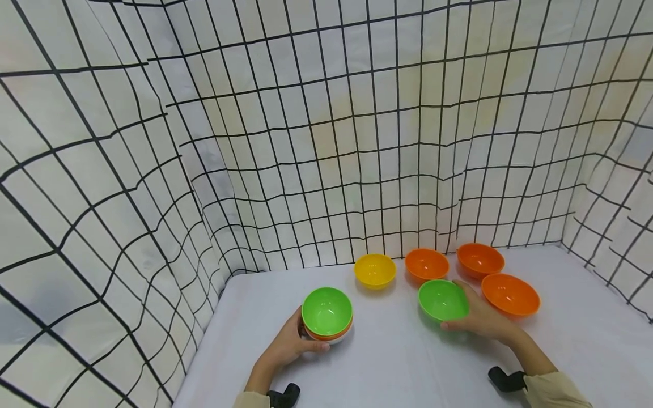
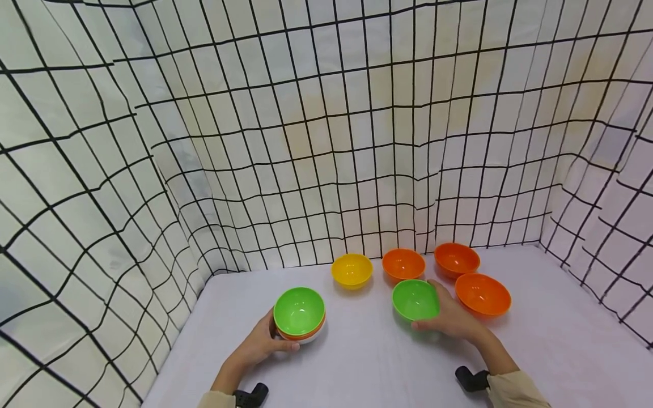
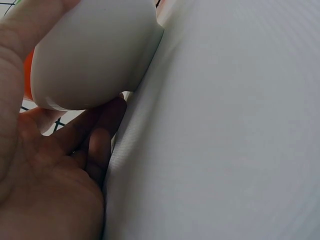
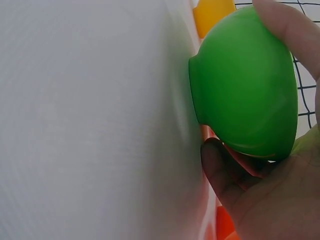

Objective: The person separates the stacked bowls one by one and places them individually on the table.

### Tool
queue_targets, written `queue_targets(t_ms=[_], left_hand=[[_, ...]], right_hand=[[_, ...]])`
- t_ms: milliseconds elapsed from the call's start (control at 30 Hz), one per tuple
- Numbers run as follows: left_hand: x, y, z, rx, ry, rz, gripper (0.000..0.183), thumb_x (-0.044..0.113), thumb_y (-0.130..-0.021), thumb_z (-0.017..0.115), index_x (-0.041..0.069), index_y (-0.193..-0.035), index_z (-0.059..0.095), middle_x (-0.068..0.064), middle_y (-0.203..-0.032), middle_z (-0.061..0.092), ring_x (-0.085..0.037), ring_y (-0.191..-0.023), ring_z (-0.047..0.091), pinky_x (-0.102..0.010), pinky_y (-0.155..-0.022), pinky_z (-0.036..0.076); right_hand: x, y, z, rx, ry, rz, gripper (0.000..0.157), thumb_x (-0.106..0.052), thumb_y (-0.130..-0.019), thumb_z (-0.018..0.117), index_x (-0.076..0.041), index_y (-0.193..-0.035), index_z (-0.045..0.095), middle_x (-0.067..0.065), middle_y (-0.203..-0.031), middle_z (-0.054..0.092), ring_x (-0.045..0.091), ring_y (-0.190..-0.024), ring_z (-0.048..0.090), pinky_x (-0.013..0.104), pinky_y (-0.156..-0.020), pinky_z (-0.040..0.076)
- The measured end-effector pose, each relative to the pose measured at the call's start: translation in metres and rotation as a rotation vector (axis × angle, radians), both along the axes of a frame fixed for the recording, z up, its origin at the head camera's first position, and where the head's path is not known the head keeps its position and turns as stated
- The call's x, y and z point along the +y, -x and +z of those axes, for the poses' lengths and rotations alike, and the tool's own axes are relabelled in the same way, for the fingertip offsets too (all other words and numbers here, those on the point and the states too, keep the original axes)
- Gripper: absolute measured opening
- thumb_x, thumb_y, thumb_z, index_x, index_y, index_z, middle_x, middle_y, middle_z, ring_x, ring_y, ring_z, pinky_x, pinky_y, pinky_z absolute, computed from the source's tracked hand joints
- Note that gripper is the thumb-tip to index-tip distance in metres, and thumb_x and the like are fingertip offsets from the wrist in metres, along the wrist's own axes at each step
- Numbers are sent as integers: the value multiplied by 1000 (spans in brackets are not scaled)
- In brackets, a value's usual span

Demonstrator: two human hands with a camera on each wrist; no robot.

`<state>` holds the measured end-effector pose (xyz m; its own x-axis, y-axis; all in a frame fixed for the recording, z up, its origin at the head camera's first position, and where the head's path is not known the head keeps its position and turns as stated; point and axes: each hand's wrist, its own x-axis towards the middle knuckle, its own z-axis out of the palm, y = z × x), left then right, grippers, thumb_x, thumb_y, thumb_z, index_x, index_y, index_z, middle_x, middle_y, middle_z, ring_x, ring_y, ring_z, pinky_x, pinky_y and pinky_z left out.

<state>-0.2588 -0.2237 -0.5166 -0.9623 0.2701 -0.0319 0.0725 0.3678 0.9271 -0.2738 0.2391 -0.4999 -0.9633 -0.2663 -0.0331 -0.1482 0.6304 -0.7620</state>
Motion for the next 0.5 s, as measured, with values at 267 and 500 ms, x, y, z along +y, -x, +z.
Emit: queue_targets(t_ms=[267,500], left_hand=[[-2,0,-2,9,-7,-3,107,24,-69,96,19,-157,35,-4,-146,56,-19,-122,54,-41,-107,41],[-1,1,-2,-2,-4,5,107,25,-69,96,20,-157,35,-3,-147,56,-19,-124,55,-40,-107,42]], right_hand=[[-1,1,1,37,-17,-5,122,-42,-79,87,4,-159,8,32,-158,27,47,-134,42,69,-105,41],[-3,0,7,60,-53,-19,121,-47,-79,85,1,-160,9,29,-159,25,46,-134,40,68,-102,44]])
